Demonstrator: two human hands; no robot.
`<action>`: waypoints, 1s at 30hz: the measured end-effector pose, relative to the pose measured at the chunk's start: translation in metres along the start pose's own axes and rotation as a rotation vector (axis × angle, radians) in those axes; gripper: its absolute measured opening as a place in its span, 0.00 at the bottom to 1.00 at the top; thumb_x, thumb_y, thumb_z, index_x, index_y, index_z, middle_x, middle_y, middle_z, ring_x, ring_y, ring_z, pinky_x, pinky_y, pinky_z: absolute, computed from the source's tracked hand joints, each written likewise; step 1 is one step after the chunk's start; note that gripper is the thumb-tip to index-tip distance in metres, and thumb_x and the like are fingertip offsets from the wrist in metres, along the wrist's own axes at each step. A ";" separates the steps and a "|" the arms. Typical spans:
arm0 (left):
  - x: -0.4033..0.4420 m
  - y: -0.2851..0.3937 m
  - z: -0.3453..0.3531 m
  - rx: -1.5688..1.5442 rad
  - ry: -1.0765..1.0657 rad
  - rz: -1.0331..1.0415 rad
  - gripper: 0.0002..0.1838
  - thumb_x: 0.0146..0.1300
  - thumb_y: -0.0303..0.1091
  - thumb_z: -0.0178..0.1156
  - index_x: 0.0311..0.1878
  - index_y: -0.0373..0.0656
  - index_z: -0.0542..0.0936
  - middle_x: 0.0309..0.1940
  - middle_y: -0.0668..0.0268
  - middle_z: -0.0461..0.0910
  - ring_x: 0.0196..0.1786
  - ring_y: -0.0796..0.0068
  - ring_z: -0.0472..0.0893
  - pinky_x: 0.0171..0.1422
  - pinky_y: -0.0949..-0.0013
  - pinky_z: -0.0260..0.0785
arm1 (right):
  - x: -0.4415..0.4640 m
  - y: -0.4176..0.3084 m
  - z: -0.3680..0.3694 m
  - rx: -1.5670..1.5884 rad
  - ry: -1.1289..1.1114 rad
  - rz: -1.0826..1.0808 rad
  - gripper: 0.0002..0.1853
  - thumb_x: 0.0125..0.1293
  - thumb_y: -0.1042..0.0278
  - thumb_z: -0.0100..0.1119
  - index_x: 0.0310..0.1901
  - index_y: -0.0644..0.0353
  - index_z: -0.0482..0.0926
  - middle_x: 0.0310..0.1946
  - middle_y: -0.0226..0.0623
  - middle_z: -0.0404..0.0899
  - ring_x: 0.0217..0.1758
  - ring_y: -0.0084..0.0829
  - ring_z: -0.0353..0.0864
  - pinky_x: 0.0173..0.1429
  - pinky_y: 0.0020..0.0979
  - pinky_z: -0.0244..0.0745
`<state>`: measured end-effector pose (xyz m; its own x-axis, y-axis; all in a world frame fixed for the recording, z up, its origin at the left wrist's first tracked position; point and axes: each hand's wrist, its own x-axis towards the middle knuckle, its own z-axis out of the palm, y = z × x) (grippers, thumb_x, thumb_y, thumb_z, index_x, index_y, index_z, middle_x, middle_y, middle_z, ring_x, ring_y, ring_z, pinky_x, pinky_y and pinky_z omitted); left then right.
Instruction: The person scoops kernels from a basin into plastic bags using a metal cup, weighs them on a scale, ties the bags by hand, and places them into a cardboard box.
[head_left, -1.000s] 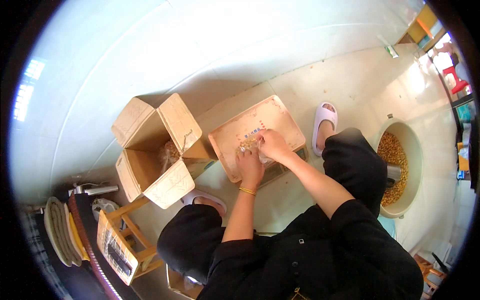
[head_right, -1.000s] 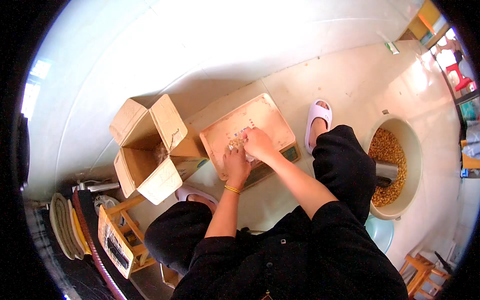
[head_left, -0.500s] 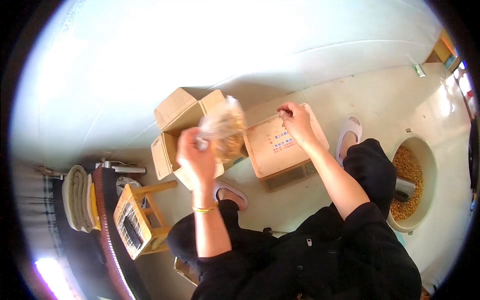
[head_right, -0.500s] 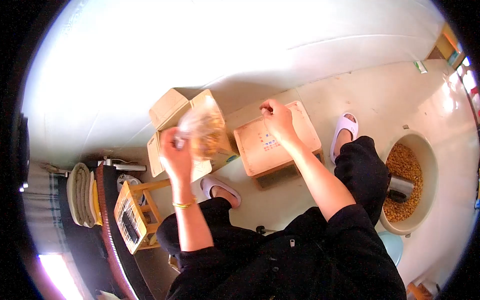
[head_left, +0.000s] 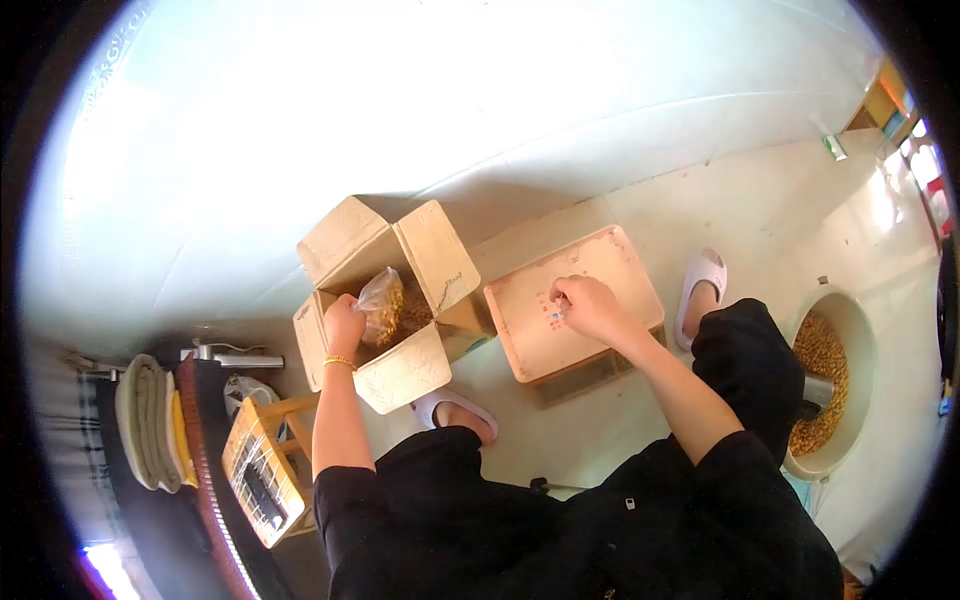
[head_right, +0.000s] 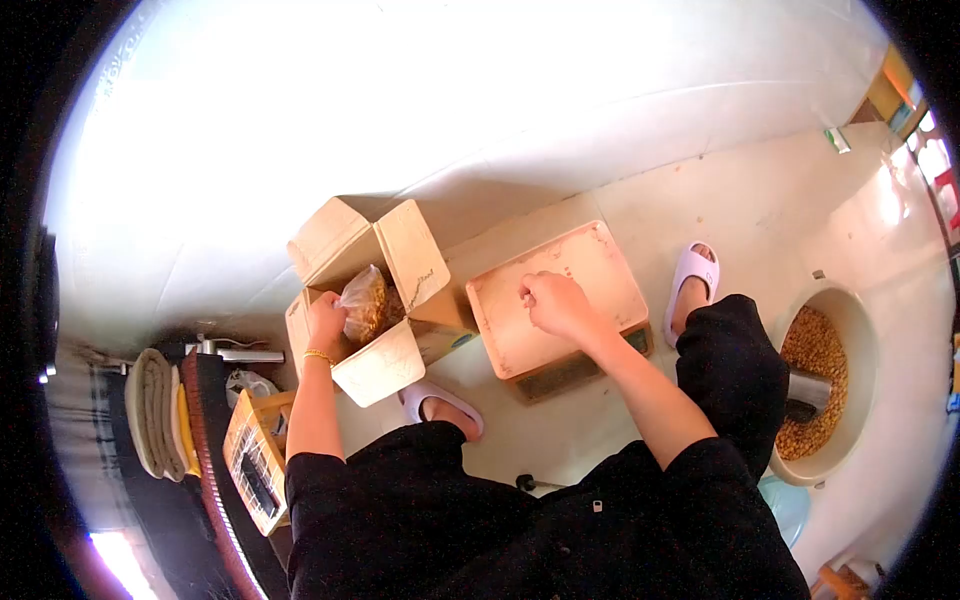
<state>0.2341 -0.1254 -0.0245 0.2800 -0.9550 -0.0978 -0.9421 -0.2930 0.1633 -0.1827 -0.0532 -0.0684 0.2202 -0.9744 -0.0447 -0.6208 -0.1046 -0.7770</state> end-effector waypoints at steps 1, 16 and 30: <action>0.005 -0.002 0.010 -0.010 -0.010 -0.003 0.17 0.51 0.34 0.64 0.46 0.44 0.80 0.41 0.51 0.82 0.48 0.51 0.80 0.53 0.57 0.71 | 0.001 0.002 0.001 -0.023 -0.041 0.017 0.09 0.56 0.74 0.52 0.37 0.61 0.80 0.34 0.43 0.81 0.40 0.41 0.81 0.44 0.39 0.74; -0.085 -0.026 -0.123 0.085 0.100 0.327 0.20 0.60 0.38 0.58 0.53 0.39 0.77 0.50 0.53 0.79 0.53 0.55 0.78 0.57 0.58 0.68 | -0.006 -0.041 -0.023 0.096 -0.096 -0.040 0.07 0.58 0.73 0.49 0.32 0.63 0.78 0.32 0.48 0.80 0.38 0.48 0.78 0.43 0.44 0.72; -0.431 -0.291 0.046 0.239 -0.821 0.542 0.12 0.58 0.40 0.59 0.36 0.42 0.84 0.37 0.58 0.84 0.36 0.59 0.83 0.40 0.63 0.75 | -0.123 -0.042 -0.188 -0.071 -0.005 -0.150 0.08 0.61 0.69 0.55 0.39 0.62 0.79 0.34 0.46 0.81 0.40 0.45 0.81 0.44 0.41 0.73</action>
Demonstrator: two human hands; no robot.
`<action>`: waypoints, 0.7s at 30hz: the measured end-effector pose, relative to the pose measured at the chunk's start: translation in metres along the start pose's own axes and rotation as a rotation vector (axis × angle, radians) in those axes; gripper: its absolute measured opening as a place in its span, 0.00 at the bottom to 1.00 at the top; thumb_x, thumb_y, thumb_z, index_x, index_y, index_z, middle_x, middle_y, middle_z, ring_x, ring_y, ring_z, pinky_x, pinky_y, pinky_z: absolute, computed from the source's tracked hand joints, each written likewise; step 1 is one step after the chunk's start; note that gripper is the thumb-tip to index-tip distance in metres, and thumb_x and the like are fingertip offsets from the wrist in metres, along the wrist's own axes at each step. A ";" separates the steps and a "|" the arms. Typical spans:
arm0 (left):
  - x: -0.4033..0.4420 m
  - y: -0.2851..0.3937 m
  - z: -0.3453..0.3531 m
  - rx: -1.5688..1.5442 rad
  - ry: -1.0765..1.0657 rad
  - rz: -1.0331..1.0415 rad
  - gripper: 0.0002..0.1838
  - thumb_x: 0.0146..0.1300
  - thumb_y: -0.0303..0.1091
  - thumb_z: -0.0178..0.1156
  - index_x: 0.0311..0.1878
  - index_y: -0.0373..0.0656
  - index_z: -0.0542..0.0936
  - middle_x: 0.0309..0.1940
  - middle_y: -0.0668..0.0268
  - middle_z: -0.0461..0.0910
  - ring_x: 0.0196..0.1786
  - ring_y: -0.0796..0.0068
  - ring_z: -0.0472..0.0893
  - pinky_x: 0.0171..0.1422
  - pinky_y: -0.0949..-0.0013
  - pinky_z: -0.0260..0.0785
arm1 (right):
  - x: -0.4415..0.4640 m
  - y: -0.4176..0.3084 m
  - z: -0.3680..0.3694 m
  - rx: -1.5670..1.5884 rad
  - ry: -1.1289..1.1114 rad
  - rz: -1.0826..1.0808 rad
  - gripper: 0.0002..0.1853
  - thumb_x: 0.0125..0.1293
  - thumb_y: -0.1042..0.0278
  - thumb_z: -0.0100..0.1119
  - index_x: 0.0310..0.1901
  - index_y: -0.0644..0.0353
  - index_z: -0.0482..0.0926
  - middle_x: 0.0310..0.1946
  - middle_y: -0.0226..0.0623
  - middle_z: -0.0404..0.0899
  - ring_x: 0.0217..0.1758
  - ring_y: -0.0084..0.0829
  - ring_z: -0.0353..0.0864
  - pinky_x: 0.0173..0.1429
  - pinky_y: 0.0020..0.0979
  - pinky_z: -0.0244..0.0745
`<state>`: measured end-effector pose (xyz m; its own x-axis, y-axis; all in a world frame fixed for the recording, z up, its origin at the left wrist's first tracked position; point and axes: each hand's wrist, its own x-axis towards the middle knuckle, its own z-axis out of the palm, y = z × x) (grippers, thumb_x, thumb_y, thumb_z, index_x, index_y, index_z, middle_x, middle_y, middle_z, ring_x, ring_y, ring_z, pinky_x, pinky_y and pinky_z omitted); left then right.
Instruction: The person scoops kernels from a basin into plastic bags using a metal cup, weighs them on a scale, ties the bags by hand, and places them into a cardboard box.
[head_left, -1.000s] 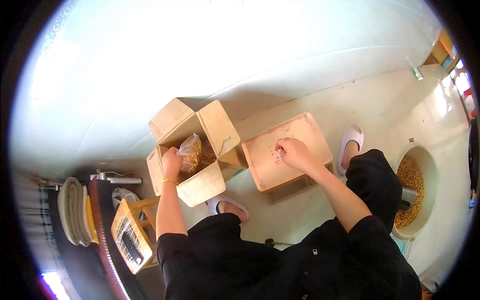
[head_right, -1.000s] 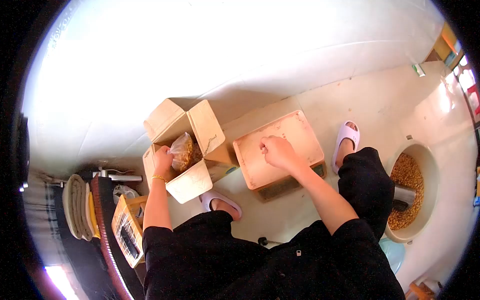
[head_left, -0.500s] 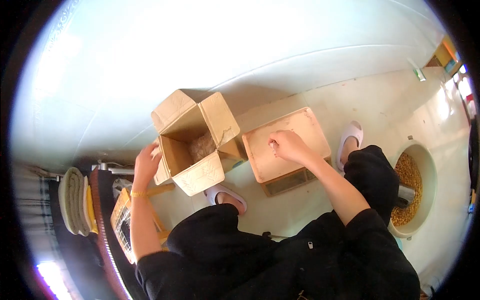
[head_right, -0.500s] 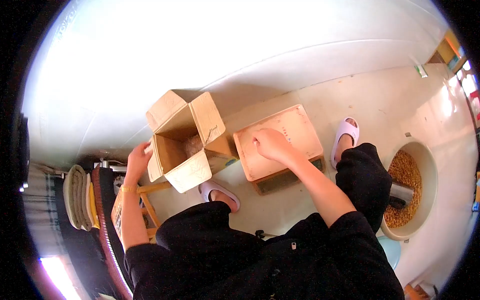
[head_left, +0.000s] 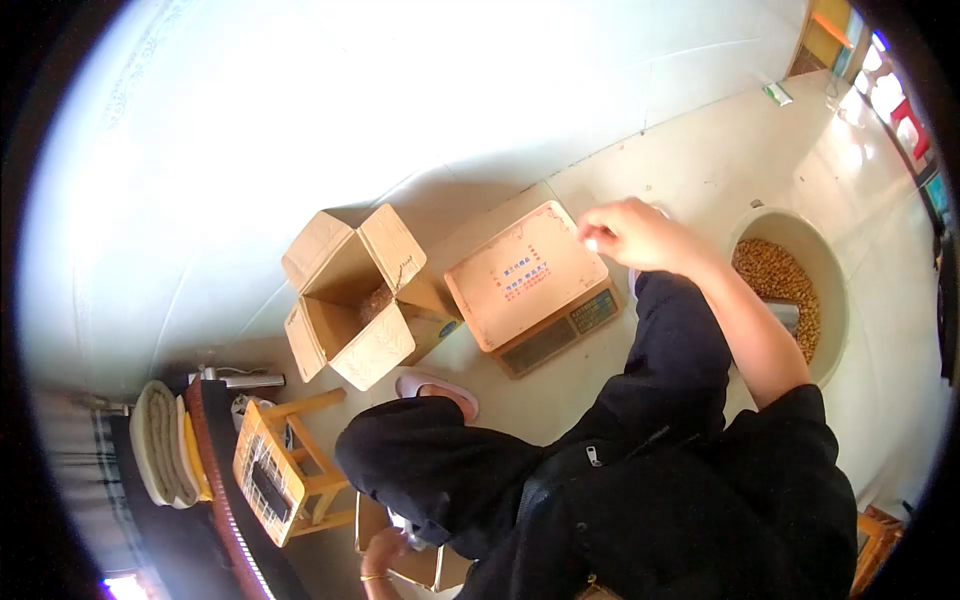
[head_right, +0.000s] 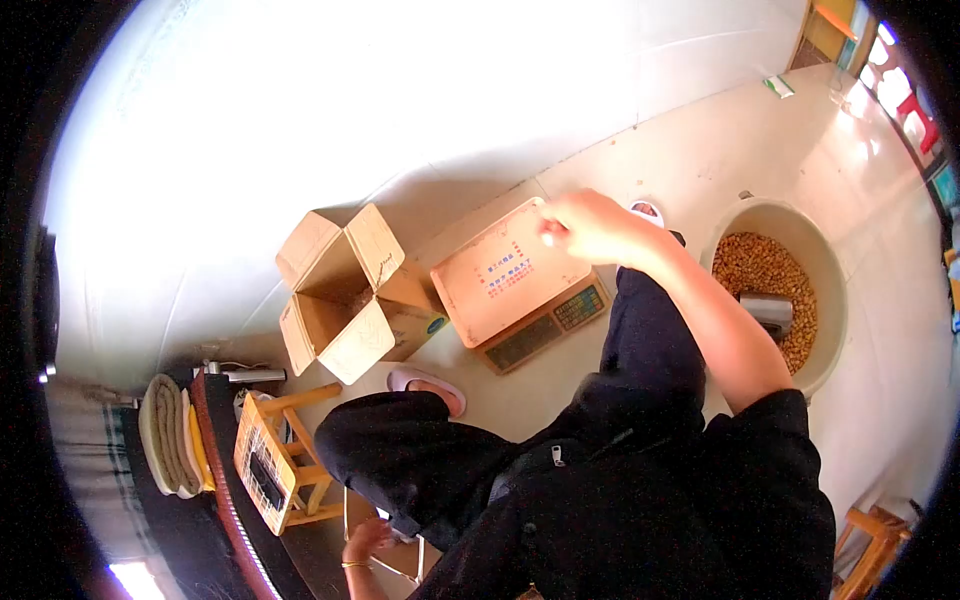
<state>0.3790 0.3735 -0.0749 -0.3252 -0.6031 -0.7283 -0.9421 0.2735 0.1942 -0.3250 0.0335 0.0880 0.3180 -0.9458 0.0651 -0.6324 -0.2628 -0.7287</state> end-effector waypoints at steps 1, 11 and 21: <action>0.012 0.014 0.017 -0.308 0.036 -0.209 0.11 0.58 0.39 0.59 0.36 0.42 0.84 0.37 0.58 0.84 0.36 0.60 0.83 0.40 0.63 0.75 | -0.011 0.012 0.006 -0.059 -0.052 0.071 0.08 0.61 0.69 0.55 0.39 0.63 0.79 0.34 0.47 0.81 0.39 0.46 0.81 0.44 0.40 0.74; 0.092 0.089 0.072 -1.496 0.733 -0.628 0.10 0.57 0.36 0.61 0.34 0.39 0.82 0.34 0.59 0.83 0.34 0.63 0.81 0.39 0.64 0.74 | -0.033 0.028 0.038 -0.420 -0.095 0.127 0.07 0.55 0.74 0.56 0.35 0.65 0.80 0.32 0.52 0.80 0.40 0.50 0.81 0.44 0.45 0.75; 0.089 0.074 0.058 -1.452 0.851 -0.604 0.09 0.56 0.34 0.62 0.32 0.37 0.81 0.31 0.61 0.83 0.33 0.67 0.79 0.39 0.65 0.72 | -0.033 0.017 0.040 -0.476 -0.143 0.152 0.07 0.55 0.75 0.55 0.36 0.64 0.79 0.32 0.50 0.81 0.40 0.48 0.82 0.43 0.44 0.76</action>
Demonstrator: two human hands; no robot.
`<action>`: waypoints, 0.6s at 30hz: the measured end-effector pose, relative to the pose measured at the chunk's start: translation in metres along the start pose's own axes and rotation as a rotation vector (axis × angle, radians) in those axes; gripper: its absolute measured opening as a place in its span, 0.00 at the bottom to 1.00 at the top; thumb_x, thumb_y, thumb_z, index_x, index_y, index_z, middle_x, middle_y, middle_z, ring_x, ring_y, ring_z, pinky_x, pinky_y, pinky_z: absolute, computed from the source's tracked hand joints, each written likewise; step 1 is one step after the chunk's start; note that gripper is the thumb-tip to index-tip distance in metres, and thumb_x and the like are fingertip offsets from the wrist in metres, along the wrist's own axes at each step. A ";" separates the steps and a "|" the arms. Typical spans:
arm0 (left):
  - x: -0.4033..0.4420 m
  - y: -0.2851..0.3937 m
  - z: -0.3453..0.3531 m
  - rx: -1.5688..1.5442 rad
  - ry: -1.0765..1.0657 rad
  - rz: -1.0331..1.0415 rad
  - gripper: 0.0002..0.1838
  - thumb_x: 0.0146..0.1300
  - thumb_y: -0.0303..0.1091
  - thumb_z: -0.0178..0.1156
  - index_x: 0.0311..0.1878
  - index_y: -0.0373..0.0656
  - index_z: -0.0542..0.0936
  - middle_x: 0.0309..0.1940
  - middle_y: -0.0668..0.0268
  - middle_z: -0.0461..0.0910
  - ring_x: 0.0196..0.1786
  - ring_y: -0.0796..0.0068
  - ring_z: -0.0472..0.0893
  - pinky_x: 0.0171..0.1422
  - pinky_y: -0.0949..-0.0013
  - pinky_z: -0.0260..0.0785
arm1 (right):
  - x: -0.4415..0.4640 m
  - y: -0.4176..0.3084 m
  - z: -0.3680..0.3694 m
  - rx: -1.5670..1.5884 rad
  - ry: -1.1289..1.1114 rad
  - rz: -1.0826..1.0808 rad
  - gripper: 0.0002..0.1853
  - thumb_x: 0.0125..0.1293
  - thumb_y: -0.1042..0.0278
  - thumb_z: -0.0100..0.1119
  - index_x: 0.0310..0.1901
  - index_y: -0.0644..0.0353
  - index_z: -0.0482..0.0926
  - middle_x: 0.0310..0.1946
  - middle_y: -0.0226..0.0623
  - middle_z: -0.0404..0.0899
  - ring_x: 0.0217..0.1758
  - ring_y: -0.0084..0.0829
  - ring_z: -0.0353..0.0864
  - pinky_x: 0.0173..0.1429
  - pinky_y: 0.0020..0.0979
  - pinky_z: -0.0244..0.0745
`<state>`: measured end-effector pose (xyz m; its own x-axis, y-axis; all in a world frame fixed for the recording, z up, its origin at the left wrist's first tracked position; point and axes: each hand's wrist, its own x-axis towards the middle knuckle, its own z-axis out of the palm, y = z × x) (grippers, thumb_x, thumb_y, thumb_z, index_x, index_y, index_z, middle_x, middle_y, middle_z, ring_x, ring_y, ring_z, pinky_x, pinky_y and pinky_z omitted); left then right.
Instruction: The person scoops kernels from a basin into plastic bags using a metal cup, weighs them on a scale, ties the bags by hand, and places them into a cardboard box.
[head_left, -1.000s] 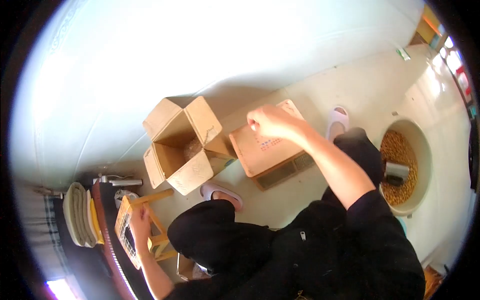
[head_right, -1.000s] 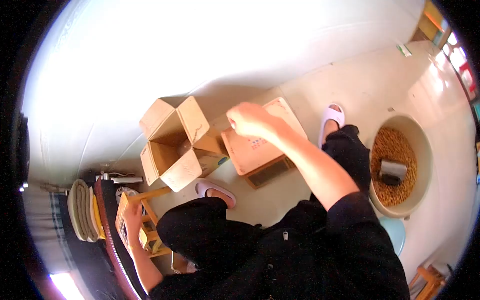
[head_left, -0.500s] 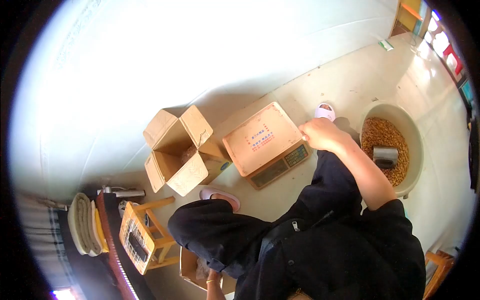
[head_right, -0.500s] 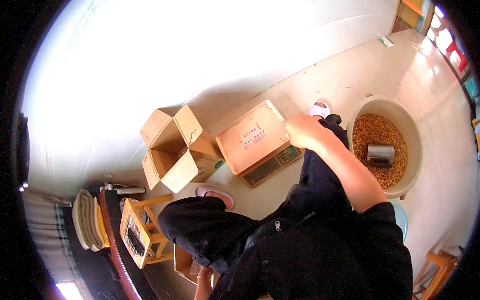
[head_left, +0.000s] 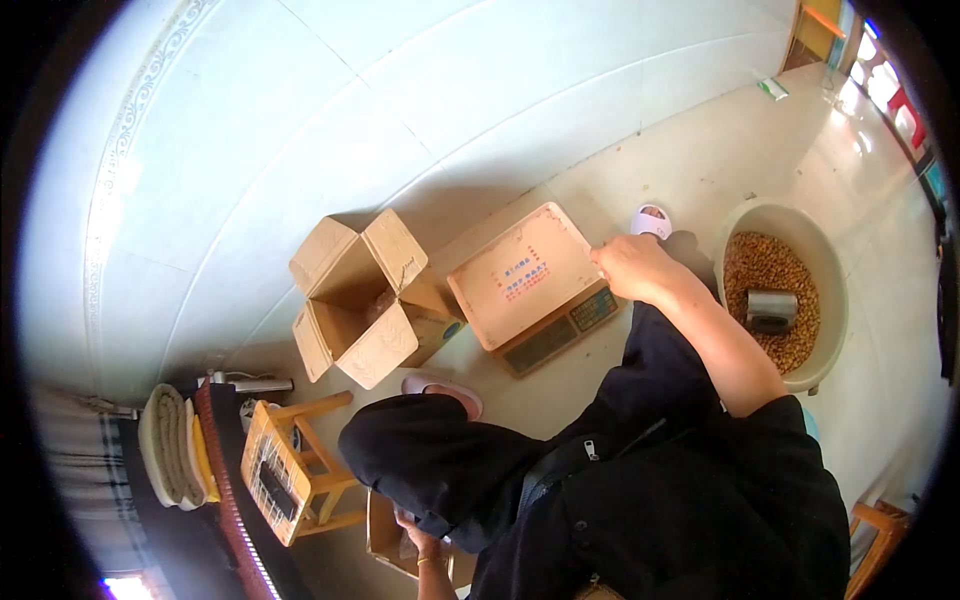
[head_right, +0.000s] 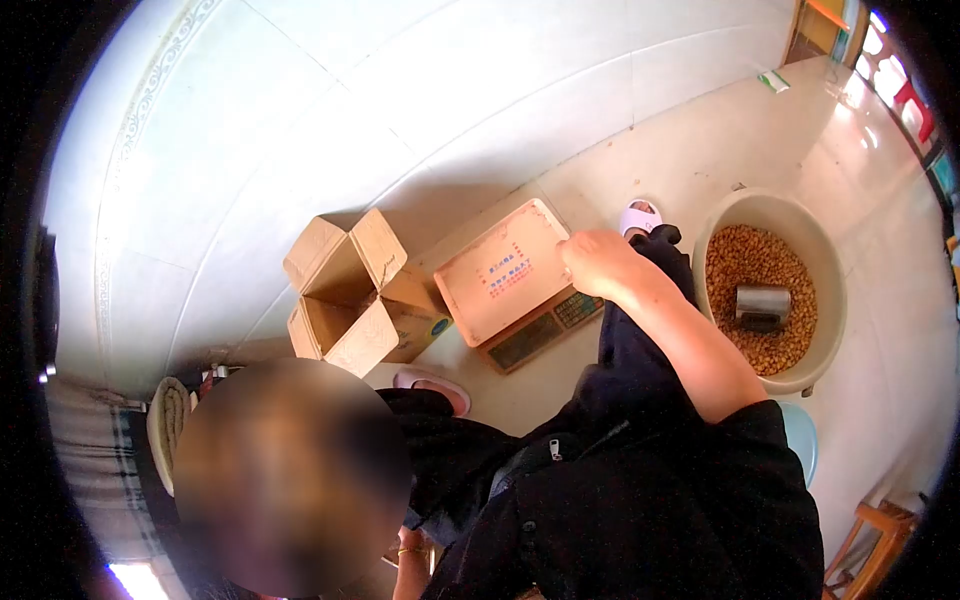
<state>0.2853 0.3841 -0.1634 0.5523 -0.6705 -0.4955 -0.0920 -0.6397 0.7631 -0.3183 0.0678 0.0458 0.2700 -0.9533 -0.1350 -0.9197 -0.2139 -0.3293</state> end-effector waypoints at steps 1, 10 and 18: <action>0.000 -0.001 -0.001 -0.005 0.000 0.003 0.09 0.56 0.33 0.62 0.31 0.37 0.81 0.31 0.61 0.83 0.33 0.67 0.79 0.39 0.65 0.72 | 0.000 -0.002 -0.002 -0.001 -0.014 0.011 0.07 0.55 0.75 0.55 0.35 0.64 0.79 0.33 0.49 0.81 0.40 0.48 0.81 0.43 0.44 0.76; 0.003 -0.007 -0.023 0.087 0.108 0.179 0.08 0.55 0.31 0.63 0.29 0.34 0.79 0.28 0.62 0.82 0.31 0.71 0.77 0.39 0.66 0.71 | -0.002 -0.001 0.001 0.007 0.010 0.000 0.08 0.54 0.77 0.53 0.35 0.64 0.79 0.34 0.49 0.81 0.41 0.48 0.81 0.43 0.43 0.76; -0.037 0.147 -0.065 0.021 0.930 0.283 0.23 0.67 0.45 0.54 0.42 0.27 0.71 0.37 0.49 0.75 0.39 0.59 0.74 0.45 0.56 0.72 | -0.001 -0.004 0.003 0.041 0.011 0.012 0.09 0.54 0.77 0.53 0.37 0.63 0.79 0.35 0.48 0.80 0.42 0.48 0.81 0.44 0.43 0.76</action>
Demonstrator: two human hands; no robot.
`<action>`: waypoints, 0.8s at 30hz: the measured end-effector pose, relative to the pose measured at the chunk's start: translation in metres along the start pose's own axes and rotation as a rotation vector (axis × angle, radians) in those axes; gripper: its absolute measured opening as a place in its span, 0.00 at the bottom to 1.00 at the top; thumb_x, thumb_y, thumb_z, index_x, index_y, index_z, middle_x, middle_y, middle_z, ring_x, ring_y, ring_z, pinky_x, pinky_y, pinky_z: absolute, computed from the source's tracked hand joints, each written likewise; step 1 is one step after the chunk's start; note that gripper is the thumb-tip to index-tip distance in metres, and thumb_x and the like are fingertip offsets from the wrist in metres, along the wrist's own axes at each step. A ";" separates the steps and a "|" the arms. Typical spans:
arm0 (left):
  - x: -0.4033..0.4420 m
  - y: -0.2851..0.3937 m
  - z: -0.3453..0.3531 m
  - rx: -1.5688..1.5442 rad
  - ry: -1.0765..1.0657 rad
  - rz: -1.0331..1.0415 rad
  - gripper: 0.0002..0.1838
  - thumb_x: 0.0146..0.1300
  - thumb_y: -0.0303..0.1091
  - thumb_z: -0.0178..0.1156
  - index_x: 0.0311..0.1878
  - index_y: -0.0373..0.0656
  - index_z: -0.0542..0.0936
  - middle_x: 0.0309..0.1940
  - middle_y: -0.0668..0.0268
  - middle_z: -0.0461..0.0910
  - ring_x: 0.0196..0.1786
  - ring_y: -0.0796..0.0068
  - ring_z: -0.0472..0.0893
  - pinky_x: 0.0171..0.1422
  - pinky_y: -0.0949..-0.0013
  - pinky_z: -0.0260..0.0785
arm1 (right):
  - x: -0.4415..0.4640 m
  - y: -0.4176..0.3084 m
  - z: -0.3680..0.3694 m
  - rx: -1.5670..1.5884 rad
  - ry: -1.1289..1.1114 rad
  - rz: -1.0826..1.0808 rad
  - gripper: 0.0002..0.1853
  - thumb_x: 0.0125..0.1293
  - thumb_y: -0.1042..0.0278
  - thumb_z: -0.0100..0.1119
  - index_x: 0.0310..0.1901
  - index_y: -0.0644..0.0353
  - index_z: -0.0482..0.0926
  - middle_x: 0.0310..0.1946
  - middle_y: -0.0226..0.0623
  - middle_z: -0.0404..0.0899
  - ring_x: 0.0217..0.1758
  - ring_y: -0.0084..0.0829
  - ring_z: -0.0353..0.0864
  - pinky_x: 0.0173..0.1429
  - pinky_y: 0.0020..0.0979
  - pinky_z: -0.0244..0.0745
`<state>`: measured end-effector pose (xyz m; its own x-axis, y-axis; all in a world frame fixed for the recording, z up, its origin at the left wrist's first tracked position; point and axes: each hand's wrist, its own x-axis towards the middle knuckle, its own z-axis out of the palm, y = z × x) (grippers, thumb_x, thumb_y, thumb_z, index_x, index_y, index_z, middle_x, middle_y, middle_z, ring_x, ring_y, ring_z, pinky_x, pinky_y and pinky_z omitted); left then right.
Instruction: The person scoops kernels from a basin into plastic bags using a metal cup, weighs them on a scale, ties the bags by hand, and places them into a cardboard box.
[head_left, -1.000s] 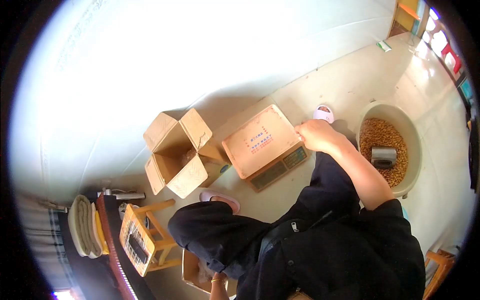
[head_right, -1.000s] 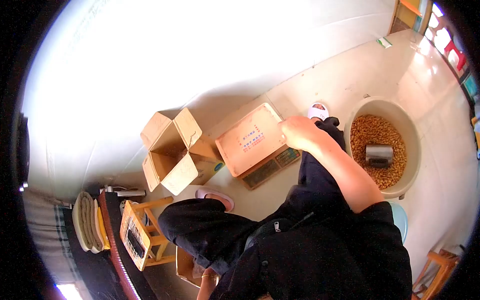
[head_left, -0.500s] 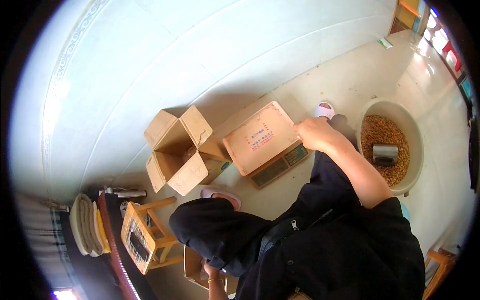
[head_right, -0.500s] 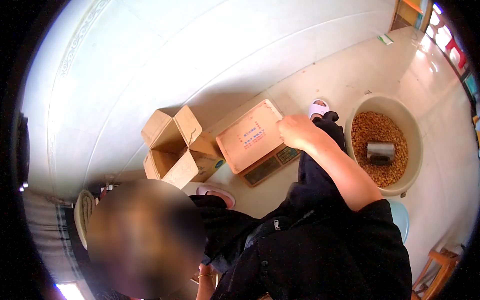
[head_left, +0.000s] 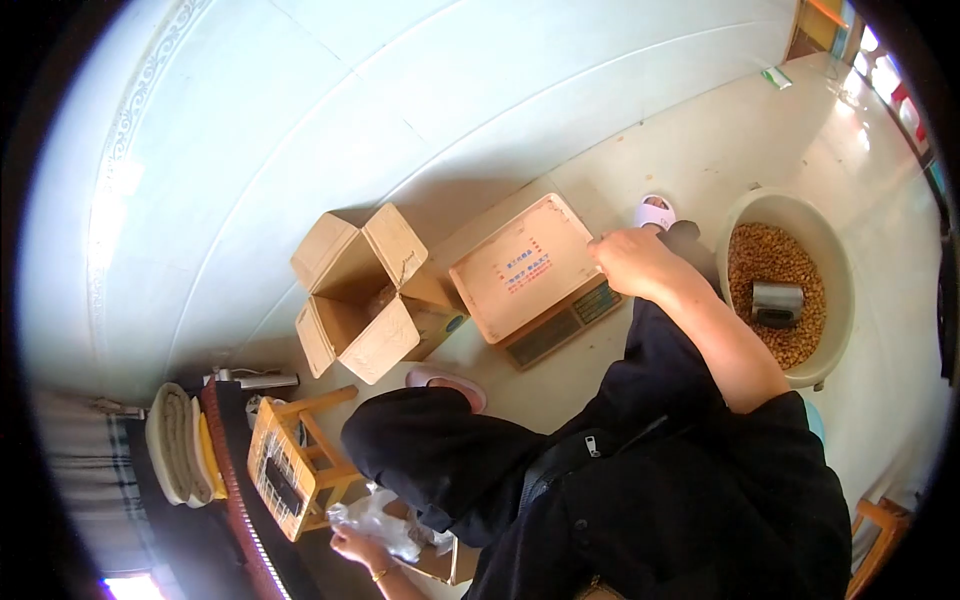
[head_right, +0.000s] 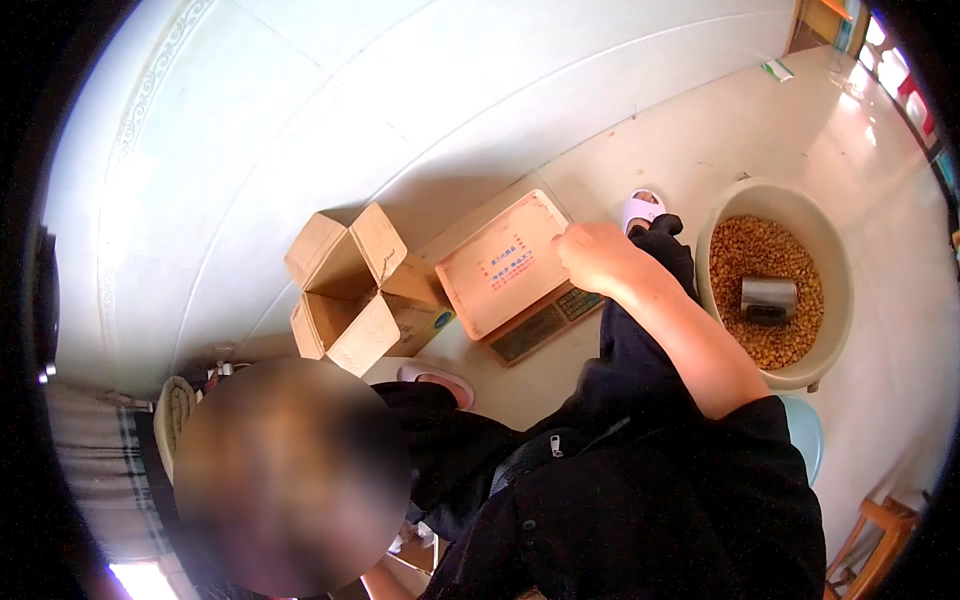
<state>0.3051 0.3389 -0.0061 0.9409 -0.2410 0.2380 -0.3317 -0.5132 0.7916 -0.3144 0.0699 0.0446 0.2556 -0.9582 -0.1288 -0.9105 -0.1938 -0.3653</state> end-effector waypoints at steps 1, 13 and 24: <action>0.007 0.010 -0.003 0.030 0.029 0.054 0.24 0.67 0.45 0.54 0.43 0.26 0.71 0.39 0.48 0.75 0.41 0.59 0.75 0.45 0.56 0.72 | 0.000 0.001 0.001 -0.011 0.007 0.008 0.08 0.55 0.77 0.54 0.37 0.63 0.79 0.35 0.48 0.80 0.42 0.47 0.81 0.44 0.43 0.76; -0.026 0.271 0.008 -0.720 -0.411 0.604 0.30 0.67 0.54 0.51 0.57 0.34 0.72 0.47 0.56 0.78 0.46 0.68 0.79 0.47 0.67 0.74 | 0.009 -0.041 -0.025 0.117 -0.175 -0.213 0.13 0.58 0.70 0.56 0.45 0.61 0.80 0.40 0.49 0.81 0.47 0.47 0.80 0.50 0.43 0.73; -0.191 0.252 0.272 -0.659 -1.097 0.703 0.17 0.65 0.29 0.55 0.56 0.37 0.70 0.43 0.66 0.77 0.47 0.75 0.76 0.49 0.69 0.71 | 0.063 -0.119 0.025 1.348 -0.036 -0.462 0.32 0.57 0.67 0.66 0.63 0.61 0.65 0.46 0.38 0.77 0.49 0.30 0.75 0.55 0.29 0.69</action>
<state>0.0234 0.0316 -0.0045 -0.0222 -0.9264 0.3758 -0.3165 0.3631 0.8763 -0.1818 0.0377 0.0573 0.4660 -0.8555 0.2256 0.2510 -0.1167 -0.9609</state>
